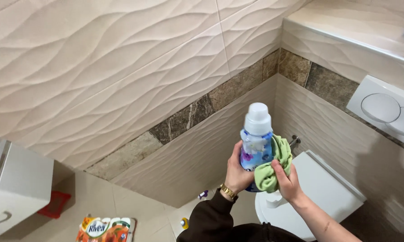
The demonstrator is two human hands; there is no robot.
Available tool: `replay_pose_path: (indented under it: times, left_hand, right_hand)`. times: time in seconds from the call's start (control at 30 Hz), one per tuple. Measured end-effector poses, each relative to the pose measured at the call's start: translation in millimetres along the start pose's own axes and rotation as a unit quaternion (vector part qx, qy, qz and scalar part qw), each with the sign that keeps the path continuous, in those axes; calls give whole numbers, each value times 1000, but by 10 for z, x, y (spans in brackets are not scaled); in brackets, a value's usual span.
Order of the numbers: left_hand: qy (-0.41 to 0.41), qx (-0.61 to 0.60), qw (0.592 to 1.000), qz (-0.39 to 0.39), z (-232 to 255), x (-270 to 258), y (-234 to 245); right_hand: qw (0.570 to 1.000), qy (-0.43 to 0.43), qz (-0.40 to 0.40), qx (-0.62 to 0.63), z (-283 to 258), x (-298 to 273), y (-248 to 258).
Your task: The person wipes several cleaning product bottles with a green cloth and places them on a bathroom shelf. They then unwrap multiple toilet paper rolls from a package and place them on the same shelf next to the cleaning products.
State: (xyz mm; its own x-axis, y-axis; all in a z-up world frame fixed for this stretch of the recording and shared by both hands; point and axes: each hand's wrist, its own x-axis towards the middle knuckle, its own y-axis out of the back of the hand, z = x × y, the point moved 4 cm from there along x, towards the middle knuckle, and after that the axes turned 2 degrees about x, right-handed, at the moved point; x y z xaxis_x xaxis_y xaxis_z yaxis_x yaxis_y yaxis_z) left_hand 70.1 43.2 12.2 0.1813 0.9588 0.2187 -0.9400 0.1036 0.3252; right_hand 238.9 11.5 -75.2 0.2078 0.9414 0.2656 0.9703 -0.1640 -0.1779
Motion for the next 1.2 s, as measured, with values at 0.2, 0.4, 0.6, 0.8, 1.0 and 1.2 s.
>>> replay_pose_path:
  times: [0.2,0.4,0.6,0.8,1.0,1.2]
  left_hand:
    - [-16,-178,983,41,196,227,258]
    - [-7,-215,973,81,-22,351,360]
    - [-16,-253,961,111,-18,431,421]
    - [85,-232,967,68,-601,428,246]
    - [54,-309,943,-108,-147,365,382]
    - [20,-328,912,-247,-166,453,248]
  right_hand:
    - [985,-45,128,104,180,-168,-252]
    - [909,-124,223,331,221,-188,-674]
    - [841,-152,231,466,246,-172,-983]
    - [842,-107,240,472,130,-290,-1120]
    - [853,-82,285,429,311,-430,-953]
    - [856,-88,333,385,268,-455,-793]
